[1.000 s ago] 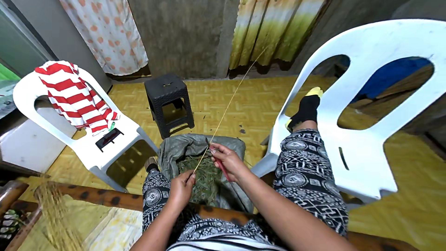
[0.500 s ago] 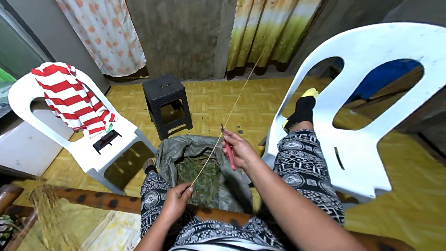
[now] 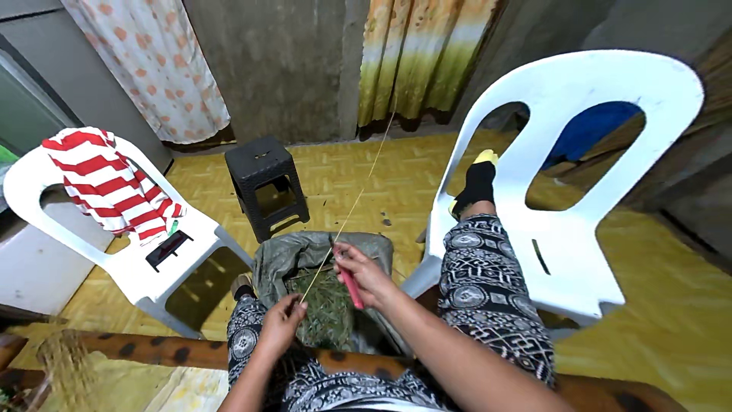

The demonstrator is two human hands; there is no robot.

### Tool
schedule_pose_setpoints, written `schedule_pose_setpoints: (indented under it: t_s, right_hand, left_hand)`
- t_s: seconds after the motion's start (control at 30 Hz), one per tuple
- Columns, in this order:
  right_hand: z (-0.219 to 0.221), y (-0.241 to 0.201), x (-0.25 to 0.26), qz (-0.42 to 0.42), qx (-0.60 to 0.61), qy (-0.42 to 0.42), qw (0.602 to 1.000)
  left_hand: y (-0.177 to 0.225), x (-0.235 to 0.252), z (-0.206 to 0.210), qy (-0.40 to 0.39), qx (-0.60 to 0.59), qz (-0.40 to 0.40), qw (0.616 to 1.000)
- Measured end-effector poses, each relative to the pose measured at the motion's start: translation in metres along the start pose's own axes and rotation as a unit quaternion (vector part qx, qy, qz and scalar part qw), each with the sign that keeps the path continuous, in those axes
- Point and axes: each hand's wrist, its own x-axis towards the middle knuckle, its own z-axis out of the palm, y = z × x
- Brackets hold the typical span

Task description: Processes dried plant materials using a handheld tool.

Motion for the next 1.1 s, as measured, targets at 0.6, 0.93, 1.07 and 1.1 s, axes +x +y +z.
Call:
schedule_pose_setpoints:
  t_s: [0.6,0.93,1.07,1.1]
  right_hand:
    - [0.005,0.008,-0.006,-0.058,-0.138,-0.003,0.989]
    - [-0.018,-0.022,0.009,-0.044,-0.005,0.067,0.997]
    - [-0.026,-0.042,0.013,-0.057,0.018,0.113,0.992]
    - [-0.029,-0.046,0.015,-0.062,0.018,0.121,0.991]
  left_hand:
    - [0.009,-0.001,0.007,0.006,-0.029,0.021,0.999]
    - [-0.019,-0.015,-0.003,-0.018,-0.049,0.01,0.999]
    - [-0.03,-0.023,-0.013,0.001,0.001,0.011,1.0]
    - [-0.031,-0.026,-0.016,0.004,0.014,0.013,1.0]
